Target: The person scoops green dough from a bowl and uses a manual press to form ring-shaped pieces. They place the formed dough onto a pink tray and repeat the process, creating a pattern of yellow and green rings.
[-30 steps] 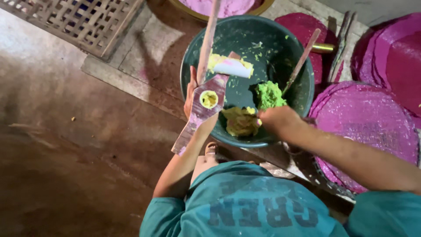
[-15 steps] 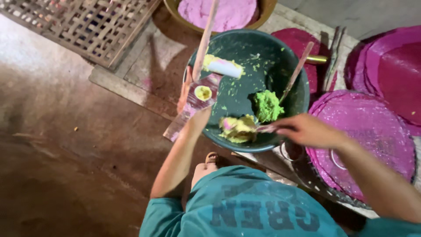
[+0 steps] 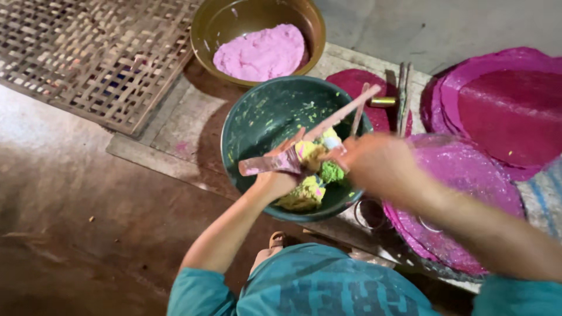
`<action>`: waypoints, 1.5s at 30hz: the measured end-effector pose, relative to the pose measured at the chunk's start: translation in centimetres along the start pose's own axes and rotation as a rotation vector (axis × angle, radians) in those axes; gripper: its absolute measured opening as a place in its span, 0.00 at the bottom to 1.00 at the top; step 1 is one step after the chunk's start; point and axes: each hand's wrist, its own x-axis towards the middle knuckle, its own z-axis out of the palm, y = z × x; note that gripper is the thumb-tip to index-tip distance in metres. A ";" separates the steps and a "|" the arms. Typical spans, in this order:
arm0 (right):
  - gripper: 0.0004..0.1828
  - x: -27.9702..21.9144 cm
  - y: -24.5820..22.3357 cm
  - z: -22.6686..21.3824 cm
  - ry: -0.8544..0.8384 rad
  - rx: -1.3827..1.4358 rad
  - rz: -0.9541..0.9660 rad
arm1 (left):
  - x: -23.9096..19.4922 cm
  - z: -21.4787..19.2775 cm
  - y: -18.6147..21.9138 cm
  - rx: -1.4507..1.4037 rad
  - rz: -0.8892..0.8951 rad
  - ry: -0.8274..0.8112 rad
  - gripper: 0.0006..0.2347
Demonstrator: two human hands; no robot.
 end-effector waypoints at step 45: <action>0.17 -2.7 1.0 -8.4 -0.083 0.027 0.137 | 0.9 -4.2 -2.0 0.083 0.039 0.262 0.42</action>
